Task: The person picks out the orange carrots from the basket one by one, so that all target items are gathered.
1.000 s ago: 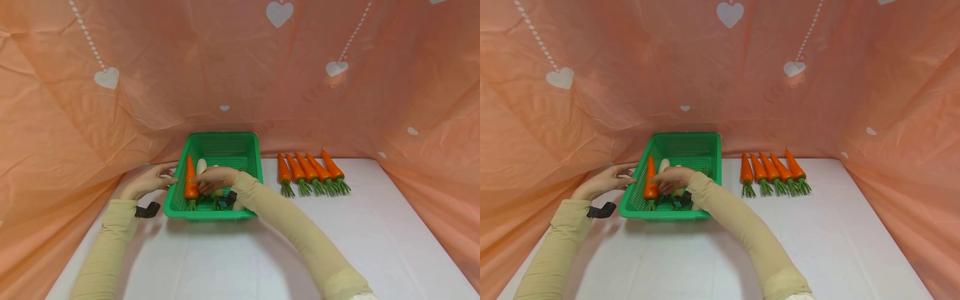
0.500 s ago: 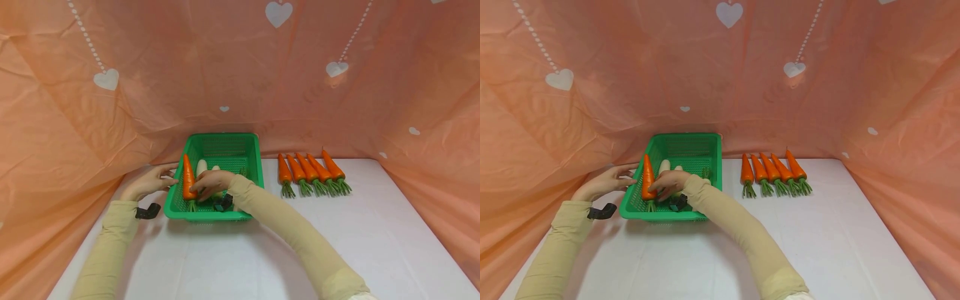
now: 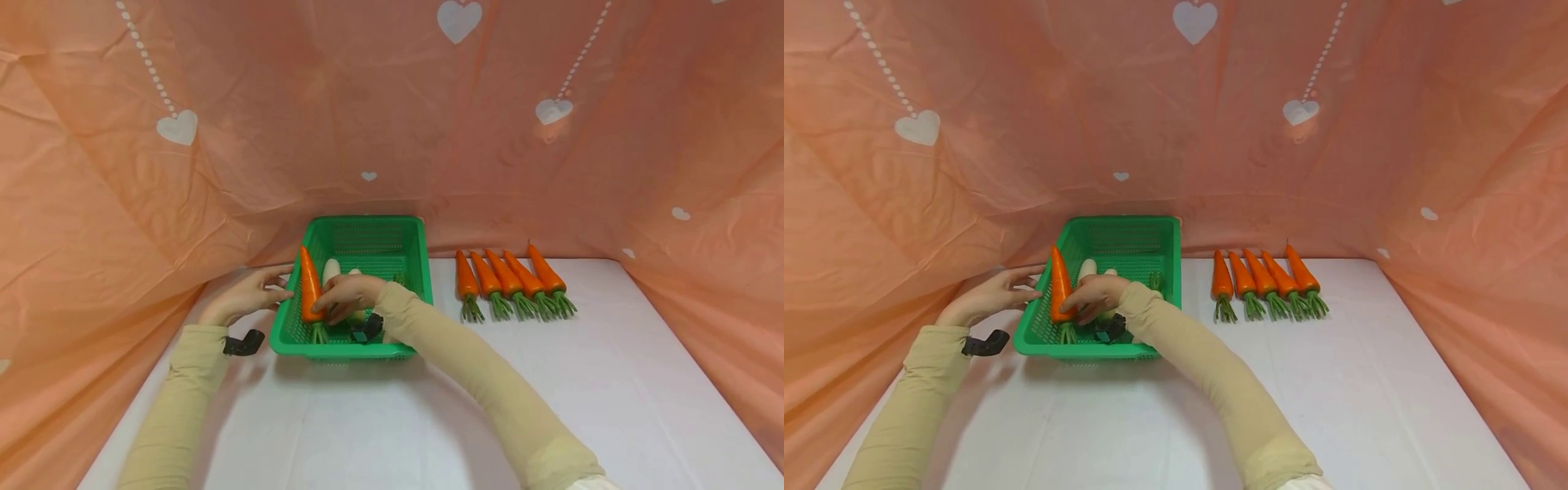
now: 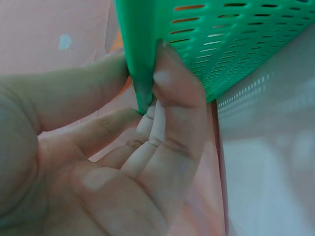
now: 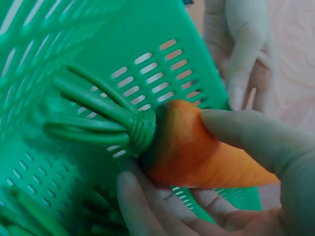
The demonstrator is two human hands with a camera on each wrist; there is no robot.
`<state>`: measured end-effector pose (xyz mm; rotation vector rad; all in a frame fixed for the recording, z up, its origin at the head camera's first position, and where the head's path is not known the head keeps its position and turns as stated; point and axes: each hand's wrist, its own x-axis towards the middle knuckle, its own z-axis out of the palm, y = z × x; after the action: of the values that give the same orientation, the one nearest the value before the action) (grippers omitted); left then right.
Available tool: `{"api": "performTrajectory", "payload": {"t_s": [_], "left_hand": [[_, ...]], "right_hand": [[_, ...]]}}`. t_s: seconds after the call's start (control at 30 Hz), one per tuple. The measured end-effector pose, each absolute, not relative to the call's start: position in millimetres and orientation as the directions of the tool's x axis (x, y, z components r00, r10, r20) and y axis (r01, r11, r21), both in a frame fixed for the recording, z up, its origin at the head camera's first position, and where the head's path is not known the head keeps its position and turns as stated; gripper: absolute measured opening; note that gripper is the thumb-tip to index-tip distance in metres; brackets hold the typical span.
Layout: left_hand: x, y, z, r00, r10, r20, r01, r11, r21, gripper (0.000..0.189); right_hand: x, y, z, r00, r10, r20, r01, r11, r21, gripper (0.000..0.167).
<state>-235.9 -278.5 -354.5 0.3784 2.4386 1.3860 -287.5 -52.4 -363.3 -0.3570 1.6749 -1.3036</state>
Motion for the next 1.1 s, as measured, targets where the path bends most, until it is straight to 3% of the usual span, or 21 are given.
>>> {"api": "performTrajectory", "payload": {"t_s": [0.3,0.5,0.97,1.1], "left_hand": [[-233.2,-284.0,-352.9,-0.916,0.381,-0.123,0.087,0.489,0.868,0.065],[-230.1,-289.8,-356.4,-0.915,0.383,-0.129,0.083,0.491,0.867,0.066],[-235.3,-281.5,-357.2,-0.91,0.399,-0.11,0.102,0.474,0.875,0.065],[-236.0,-280.8,-357.3,-0.908,0.404,-0.112,0.101,0.47,0.877,0.065]], "right_hand": [[-303.4,-18.3,-338.7,-0.579,-0.712,-0.398,0.38,0.196,-0.904,0.049],[-310.2,23.8,-326.6,-0.622,-0.711,-0.329,0.349,0.125,-0.929,0.045],[-303.7,173.1,-303.4,-0.806,-0.564,-0.178,0.232,-0.024,-0.972,0.034],[-298.9,215.1,-299.3,-0.847,-0.498,-0.186,0.243,-0.05,-0.969,0.041]]}}
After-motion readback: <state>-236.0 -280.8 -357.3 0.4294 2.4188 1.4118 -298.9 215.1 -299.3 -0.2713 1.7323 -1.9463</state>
